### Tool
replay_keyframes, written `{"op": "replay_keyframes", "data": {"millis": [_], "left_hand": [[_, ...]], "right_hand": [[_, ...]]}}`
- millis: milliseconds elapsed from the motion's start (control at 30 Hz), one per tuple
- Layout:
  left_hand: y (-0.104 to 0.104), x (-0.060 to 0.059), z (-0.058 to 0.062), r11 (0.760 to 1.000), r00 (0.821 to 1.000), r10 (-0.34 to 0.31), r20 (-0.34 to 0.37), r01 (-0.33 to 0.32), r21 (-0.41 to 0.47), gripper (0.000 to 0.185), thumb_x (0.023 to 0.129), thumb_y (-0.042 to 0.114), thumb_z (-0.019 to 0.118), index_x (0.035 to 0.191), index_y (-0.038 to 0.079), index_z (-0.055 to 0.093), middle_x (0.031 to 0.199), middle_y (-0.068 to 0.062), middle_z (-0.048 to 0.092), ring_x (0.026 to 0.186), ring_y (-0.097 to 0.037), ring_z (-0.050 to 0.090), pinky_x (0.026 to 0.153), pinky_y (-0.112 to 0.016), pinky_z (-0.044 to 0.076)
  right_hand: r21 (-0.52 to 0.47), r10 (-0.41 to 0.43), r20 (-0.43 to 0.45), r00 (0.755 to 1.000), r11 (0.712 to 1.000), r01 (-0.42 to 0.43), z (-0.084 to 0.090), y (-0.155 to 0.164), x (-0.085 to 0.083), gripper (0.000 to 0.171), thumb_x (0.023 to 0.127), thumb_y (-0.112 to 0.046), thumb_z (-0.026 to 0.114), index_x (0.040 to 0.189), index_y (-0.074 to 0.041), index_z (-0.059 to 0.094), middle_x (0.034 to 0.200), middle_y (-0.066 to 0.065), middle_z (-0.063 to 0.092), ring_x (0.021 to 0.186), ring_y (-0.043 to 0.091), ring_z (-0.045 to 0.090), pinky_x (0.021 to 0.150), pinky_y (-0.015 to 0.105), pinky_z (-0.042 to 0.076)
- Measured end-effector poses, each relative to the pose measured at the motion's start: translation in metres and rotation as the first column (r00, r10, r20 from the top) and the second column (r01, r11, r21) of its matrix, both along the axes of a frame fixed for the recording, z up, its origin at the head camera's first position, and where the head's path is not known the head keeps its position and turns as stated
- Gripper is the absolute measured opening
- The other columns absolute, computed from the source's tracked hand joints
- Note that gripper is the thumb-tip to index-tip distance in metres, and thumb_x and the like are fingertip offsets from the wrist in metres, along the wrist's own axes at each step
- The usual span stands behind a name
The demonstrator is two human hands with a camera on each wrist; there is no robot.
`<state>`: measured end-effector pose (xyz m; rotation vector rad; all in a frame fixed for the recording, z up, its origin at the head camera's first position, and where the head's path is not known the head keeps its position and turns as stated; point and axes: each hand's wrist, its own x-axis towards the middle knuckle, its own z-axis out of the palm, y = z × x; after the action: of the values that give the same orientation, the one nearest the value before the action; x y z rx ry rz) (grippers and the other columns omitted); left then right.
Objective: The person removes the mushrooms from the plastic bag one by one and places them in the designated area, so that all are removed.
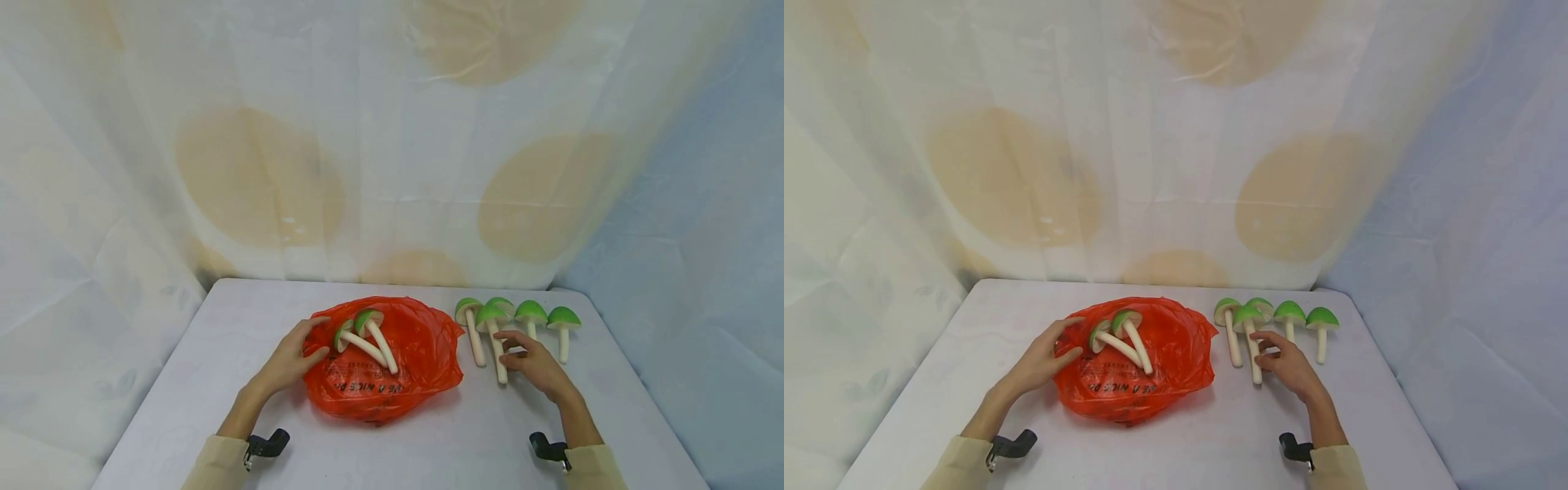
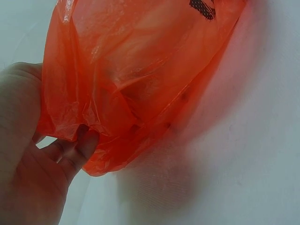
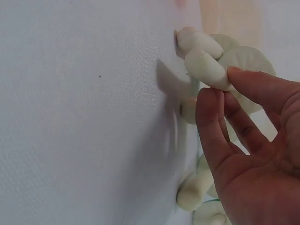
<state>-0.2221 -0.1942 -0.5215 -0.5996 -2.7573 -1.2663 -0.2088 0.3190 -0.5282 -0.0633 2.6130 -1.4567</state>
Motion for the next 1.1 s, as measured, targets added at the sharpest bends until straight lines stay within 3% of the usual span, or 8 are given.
{"op": "replay_keyframes", "data": {"millis": [467,833,1100], "left_hand": [[0.0007,0.0006,0.0011,1.000,1.000,-0.001,-0.001,0.001,-0.005,0.060,0.094,0.020,0.073,0.147,0.020,0.045,0.141,-0.007,0.053,0.132,-0.030,0.051,0.107,-0.056,0.045],[0.0017,0.0004,0.0002,1.000,1.000,0.000,0.003,0.000,0.003,0.060,0.093,0.019,0.073,0.147,0.021,0.046,0.140,-0.007,0.053,0.130,-0.030,0.053,0.105,-0.056,0.047],[0.0018,0.0012,0.0010,1.000,1.000,0.002,0.001,-0.002,0.001,0.060,0.093,0.019,0.073,0.147,0.020,0.046,0.139,-0.007,0.053,0.129,-0.030,0.053,0.105,-0.056,0.047]], "right_hand": [[0.015,-0.013,0.000,1.000,1.000,0.013,-0.0006,0.0019,0.0024,0.046,0.094,-0.017,0.071,0.138,-0.014,0.059,0.128,0.016,0.057,0.104,0.029,0.063,0.081,0.036,0.056],[0.000,-0.017,0.008,1.000,1.000,0.017,-0.0017,0.0005,0.0017,0.046,0.093,-0.011,0.069,0.138,-0.012,0.058,0.115,0.016,0.057,0.092,0.026,0.064,0.074,0.037,0.054],[-0.018,-0.017,0.000,1.000,1.000,0.017,0.0025,-0.0051,0.0070,0.047,0.094,-0.007,0.067,0.140,-0.008,0.056,0.115,0.020,0.055,0.092,0.026,0.063,0.074,0.036,0.055]]}}
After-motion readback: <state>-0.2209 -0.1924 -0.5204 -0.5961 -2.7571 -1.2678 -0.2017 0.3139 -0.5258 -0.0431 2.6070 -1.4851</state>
